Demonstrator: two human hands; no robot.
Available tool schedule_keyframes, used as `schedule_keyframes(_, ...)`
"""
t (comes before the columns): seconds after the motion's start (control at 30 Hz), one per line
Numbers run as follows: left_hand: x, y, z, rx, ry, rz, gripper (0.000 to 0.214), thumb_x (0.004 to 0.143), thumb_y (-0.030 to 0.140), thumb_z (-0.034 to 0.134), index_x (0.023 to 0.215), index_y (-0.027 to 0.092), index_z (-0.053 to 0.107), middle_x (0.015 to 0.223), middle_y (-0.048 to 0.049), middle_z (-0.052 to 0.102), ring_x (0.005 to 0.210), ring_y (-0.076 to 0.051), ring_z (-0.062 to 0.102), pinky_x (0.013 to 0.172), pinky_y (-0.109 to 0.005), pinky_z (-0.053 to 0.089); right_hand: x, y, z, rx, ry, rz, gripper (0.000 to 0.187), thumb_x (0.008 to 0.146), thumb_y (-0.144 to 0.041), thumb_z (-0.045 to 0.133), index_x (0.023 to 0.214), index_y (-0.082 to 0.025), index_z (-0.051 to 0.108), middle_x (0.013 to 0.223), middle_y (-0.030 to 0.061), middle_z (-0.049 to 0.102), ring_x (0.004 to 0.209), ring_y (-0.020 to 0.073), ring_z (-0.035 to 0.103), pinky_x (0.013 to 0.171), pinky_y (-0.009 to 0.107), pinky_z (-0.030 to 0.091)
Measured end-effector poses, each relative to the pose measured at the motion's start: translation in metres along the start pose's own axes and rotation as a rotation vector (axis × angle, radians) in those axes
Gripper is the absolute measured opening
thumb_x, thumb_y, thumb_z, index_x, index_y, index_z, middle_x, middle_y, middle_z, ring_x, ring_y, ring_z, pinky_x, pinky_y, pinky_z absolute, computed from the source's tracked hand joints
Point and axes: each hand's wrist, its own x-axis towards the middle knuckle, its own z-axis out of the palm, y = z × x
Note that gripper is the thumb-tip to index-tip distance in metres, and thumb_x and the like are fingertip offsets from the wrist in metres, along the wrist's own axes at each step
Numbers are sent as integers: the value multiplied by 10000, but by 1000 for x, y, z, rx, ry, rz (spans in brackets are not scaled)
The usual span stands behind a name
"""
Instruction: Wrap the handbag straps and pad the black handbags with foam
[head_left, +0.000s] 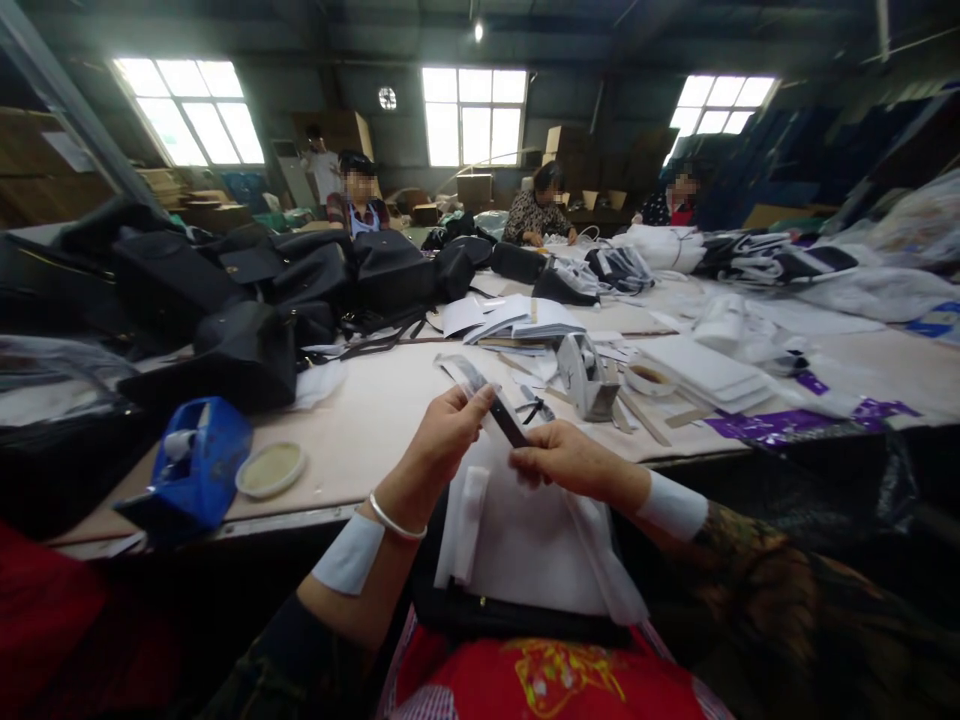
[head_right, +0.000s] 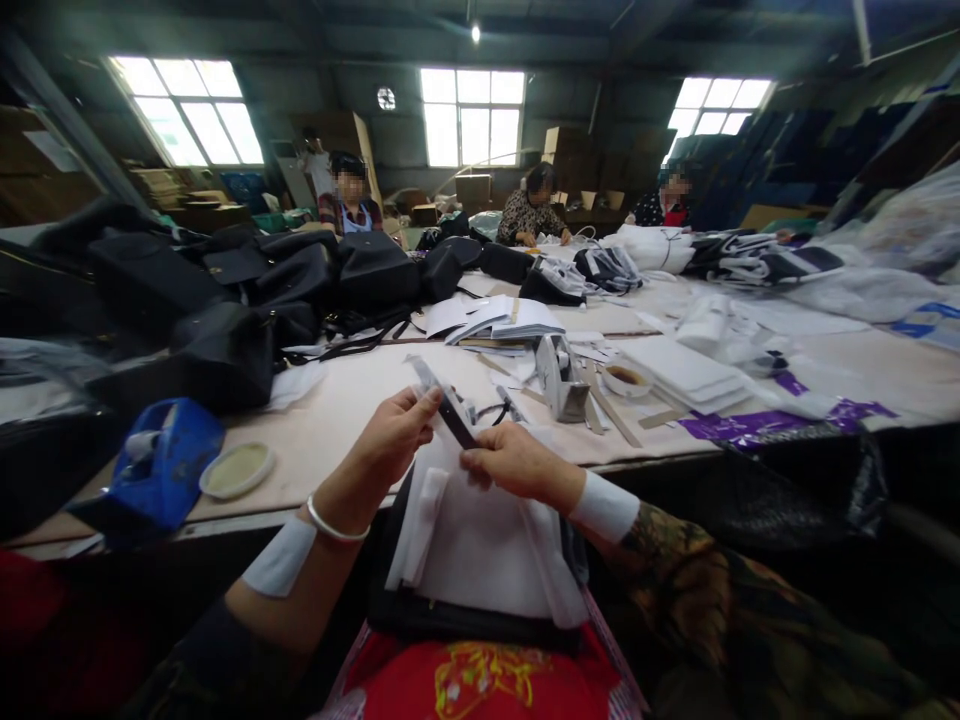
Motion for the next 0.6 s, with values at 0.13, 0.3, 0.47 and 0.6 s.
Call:
schedule_keyframes(0.13, -5, -9, -1, 35, 52, 68, 371, 769, 469, 772, 702, 146, 600, 493, 86, 403, 417, -37, 323, 403, -187, 222, 3, 9, 1, 50, 16, -85, 371, 862, -462, 608, 703, -135, 684, 627, 46, 678, 562, 131, 576, 580, 254, 447)
schedule_keyframes(0.3, -8, -15, 8, 69, -31, 115, 290, 832, 422, 707, 783, 137, 678, 540, 51, 481, 459, -48, 368, 436, -190, 256, 11, 13, 3, 151, 81, -152, 469, 859, -564, 588, 705, -128, 663, 594, 35, 642, 500, 99, 491, 510, 236, 368)
schedule_keyframes(0.47, -9, -17, 11, 105, -52, 71, 330, 821, 451, 719, 761, 127, 700, 505, 38, 519, 468, -68, 444, 473, -197, 348, 13, 9, 0, 147, 73, -170, 498, 882, -574, 557, 680, -131, 657, 557, 28, 623, 441, 81, 418, 447, 229, 298)
schedule_keyframes(0.6, -2, -4, 16, 4, -37, 24, 350, 877, 451, 673, 880, 104, 719, 715, -53, 703, 608, -128, 625, 626, -246, 509, 7, 0, 1, 74, 79, -147, 452, 904, -516, 551, 679, -139, 657, 561, 36, 647, 445, 90, 459, 452, 224, 328)
